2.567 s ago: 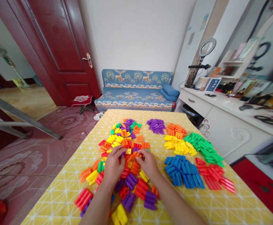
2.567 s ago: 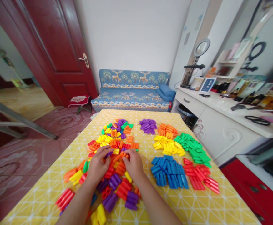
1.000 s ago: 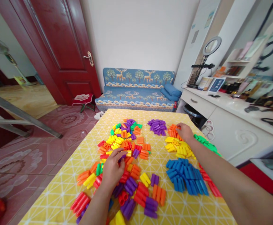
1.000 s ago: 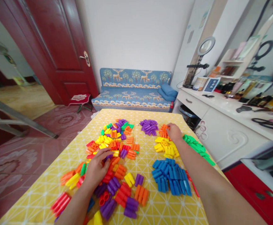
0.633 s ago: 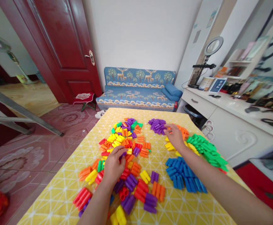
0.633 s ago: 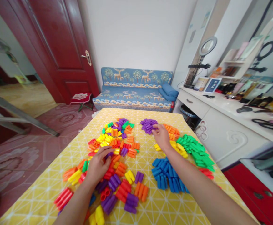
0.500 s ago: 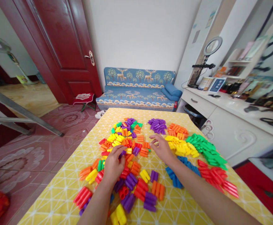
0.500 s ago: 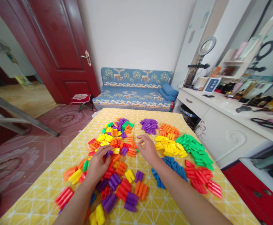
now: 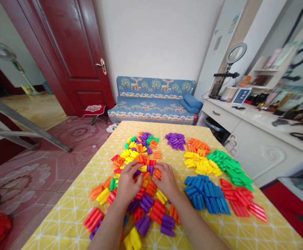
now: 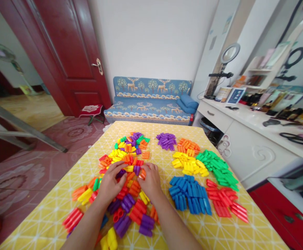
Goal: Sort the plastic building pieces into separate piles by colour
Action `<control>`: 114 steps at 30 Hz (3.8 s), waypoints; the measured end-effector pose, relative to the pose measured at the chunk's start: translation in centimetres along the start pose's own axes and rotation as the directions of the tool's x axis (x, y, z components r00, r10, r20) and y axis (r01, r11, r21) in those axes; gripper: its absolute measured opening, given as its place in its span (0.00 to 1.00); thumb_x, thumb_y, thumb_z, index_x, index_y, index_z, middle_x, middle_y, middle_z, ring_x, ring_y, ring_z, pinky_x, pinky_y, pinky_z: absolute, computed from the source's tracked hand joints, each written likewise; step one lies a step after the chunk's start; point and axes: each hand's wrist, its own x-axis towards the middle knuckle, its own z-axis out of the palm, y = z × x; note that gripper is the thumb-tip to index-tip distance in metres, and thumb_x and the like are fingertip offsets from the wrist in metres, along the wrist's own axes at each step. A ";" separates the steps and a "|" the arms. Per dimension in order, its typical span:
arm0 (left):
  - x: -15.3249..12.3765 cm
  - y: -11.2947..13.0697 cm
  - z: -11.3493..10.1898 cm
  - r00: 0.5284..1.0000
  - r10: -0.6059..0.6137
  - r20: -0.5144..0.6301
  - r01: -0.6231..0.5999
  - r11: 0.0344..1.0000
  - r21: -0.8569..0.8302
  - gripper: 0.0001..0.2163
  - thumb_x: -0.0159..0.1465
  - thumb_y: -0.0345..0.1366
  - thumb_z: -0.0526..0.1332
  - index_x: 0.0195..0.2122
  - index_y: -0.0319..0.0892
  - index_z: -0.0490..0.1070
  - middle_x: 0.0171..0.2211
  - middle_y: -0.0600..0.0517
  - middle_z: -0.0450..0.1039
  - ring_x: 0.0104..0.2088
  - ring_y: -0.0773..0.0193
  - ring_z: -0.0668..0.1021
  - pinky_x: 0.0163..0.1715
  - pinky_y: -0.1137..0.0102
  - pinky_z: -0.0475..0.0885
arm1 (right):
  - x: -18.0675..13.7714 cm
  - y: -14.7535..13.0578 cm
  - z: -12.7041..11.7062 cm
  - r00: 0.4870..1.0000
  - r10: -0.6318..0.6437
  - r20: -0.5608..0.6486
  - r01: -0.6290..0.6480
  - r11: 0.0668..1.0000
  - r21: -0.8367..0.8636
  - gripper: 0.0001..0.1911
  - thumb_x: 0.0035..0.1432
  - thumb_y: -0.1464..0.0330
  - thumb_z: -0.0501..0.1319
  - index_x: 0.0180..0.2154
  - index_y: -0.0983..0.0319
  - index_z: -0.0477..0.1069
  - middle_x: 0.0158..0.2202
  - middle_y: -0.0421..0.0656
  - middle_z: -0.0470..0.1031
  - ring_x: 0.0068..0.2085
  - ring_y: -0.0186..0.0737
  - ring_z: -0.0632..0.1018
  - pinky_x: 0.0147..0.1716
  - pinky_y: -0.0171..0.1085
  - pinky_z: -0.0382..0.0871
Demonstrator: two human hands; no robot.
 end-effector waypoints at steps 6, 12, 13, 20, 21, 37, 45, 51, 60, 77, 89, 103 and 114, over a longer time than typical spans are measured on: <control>0.0 0.5 -0.3 0.998 0.039 0.046 -0.040 0.999 0.026 0.16 0.60 0.33 0.59 0.50 0.47 0.72 0.55 0.47 0.68 0.55 0.54 0.71 0.54 0.55 0.67 | -0.2 -1.0 -0.4 0.979 0.200 0.028 -0.187 0.845 0.500 0.14 0.47 0.69 0.64 0.39 0.58 0.74 0.40 0.43 0.75 0.43 0.47 0.75 0.46 0.48 0.70; 0.1 1.2 -0.7 0.984 0.106 0.140 -0.099 0.994 -0.053 0.22 0.60 0.40 0.62 0.56 0.48 0.67 0.55 0.45 0.69 0.55 0.53 0.71 0.54 0.55 0.67 | -0.6 -2.0 -1.2 0.923 0.218 0.319 -0.377 0.330 0.866 0.16 0.49 0.62 0.68 0.41 0.59 0.74 0.48 0.45 0.74 0.52 0.46 0.74 0.50 0.45 0.70; 0.2 1.2 -0.7 0.983 0.105 0.148 -0.097 0.994 -0.059 0.23 0.60 0.40 0.62 0.57 0.48 0.66 0.55 0.45 0.69 0.54 0.53 0.71 0.54 0.55 0.67 | -0.7 -2.0 -1.3 0.916 0.218 0.337 -0.392 0.296 0.871 0.16 0.49 0.62 0.69 0.41 0.59 0.75 0.48 0.45 0.74 0.53 0.46 0.73 0.51 0.45 0.69; 0.1 0.8 -0.4 0.986 0.076 0.146 -0.065 0.995 -0.080 0.23 0.60 0.36 0.61 0.58 0.48 0.64 0.54 0.45 0.69 0.54 0.54 0.71 0.54 0.57 0.67 | -0.6 -2.1 -2.0 0.907 0.158 0.389 -0.418 0.237 0.877 0.16 0.49 0.65 0.70 0.42 0.58 0.75 0.50 0.45 0.74 0.55 0.46 0.72 0.54 0.45 0.67; 0.1 0.8 -0.4 0.988 0.068 0.138 -0.055 0.994 -0.097 0.21 0.61 0.36 0.60 0.56 0.48 0.66 0.52 0.45 0.70 0.53 0.55 0.72 0.53 0.58 0.68 | -0.6 -2.2 -2.1 0.908 0.141 0.395 -0.418 0.228 0.880 0.16 0.49 0.65 0.69 0.42 0.58 0.74 0.50 0.45 0.74 0.56 0.47 0.72 0.54 0.46 0.67; 0.3 0.1 -1.1 0.993 -0.036 -0.113 0.007 0.969 -0.249 0.19 0.48 0.21 0.50 0.33 0.44 0.74 0.43 0.50 0.76 0.45 0.60 0.77 0.49 0.61 0.72 | -0.4 -0.8 -1.1 0.947 0.176 0.267 -0.306 0.256 0.917 0.25 0.46 0.69 0.69 0.49 0.56 0.70 0.53 0.47 0.72 0.58 0.48 0.69 0.61 0.51 0.54; 0.3 0.1 -1.1 0.995 0.025 -0.095 -0.046 0.972 -0.229 0.23 0.47 0.20 0.48 0.38 0.44 0.75 0.43 0.51 0.77 0.46 0.62 0.77 0.49 0.64 0.72 | -0.7 -0.5 -0.6 0.942 0.150 0.301 -0.336 0.387 0.859 0.22 0.52 0.60 0.68 0.48 0.57 0.70 0.50 0.46 0.75 0.50 0.48 0.77 0.55 0.50 0.64; 0.3 0.1 -1.0 0.995 0.020 -0.096 -0.040 0.977 -0.212 0.22 0.48 0.20 0.49 0.37 0.44 0.75 0.42 0.51 0.77 0.45 0.62 0.78 0.48 0.64 0.73 | -0.8 -0.7 -0.7 0.945 0.175 0.278 -0.328 0.475 0.817 0.23 0.53 0.62 0.66 0.50 0.58 0.68 0.44 0.44 0.78 0.41 0.44 0.79 0.42 0.42 0.72; 0.3 -0.1 -0.7 0.996 0.011 -0.090 -0.030 0.978 -0.206 0.21 0.49 0.19 0.49 0.37 0.43 0.76 0.43 0.50 0.77 0.45 0.62 0.77 0.48 0.65 0.73 | -0.4 -0.7 -0.8 0.903 0.181 0.391 -0.409 0.073 0.910 0.27 0.46 0.71 0.65 0.51 0.55 0.69 0.51 0.42 0.74 0.46 0.44 0.78 0.47 0.42 0.70; 0.3 0.3 -0.6 1.000 -0.020 -0.011 0.017 0.975 -0.222 0.10 0.60 0.32 0.61 0.42 0.44 0.76 0.41 0.49 0.77 0.44 0.60 0.77 0.46 0.65 0.72 | -0.6 -0.1 -0.2 0.900 0.202 0.386 -0.434 0.358 0.827 0.24 0.44 0.62 0.73 0.45 0.61 0.75 0.41 0.44 0.78 0.40 0.38 0.78 0.39 0.34 0.71; 0.5 0.3 -0.7 0.999 -0.051 0.019 0.053 0.980 -0.191 0.10 0.61 0.39 0.62 0.41 0.42 0.75 0.40 0.47 0.77 0.42 0.58 0.78 0.44 0.64 0.72 | -0.5 -1.1 -1.0 0.887 0.255 0.386 -0.455 0.330 0.827 0.22 0.53 0.55 0.65 0.46 0.61 0.72 0.33 0.43 0.78 0.30 0.36 0.78 0.25 0.31 0.66; -0.2 1.5 -1.2 0.973 0.117 0.201 -0.030 0.921 -0.388 0.11 0.61 0.36 0.63 0.45 0.47 0.76 0.50 0.46 0.72 0.50 0.57 0.75 0.51 0.63 0.69 | -0.2 -1.1 -0.7 0.976 0.069 0.209 -0.213 0.521 0.827 0.14 0.43 0.66 0.72 0.35 0.59 0.76 0.38 0.42 0.77 0.41 0.41 0.76 0.41 0.38 0.69; -0.1 1.6 -0.9 0.956 0.146 0.255 -0.036 0.919 -0.393 0.12 0.62 0.37 0.61 0.47 0.49 0.76 0.47 0.47 0.73 0.47 0.58 0.76 0.48 0.63 0.71 | -0.6 -2.1 -0.1 0.969 0.155 0.191 -0.246 0.610 0.753 0.16 0.43 0.67 0.71 0.38 0.58 0.75 0.38 0.43 0.76 0.41 0.42 0.76 0.37 0.37 0.70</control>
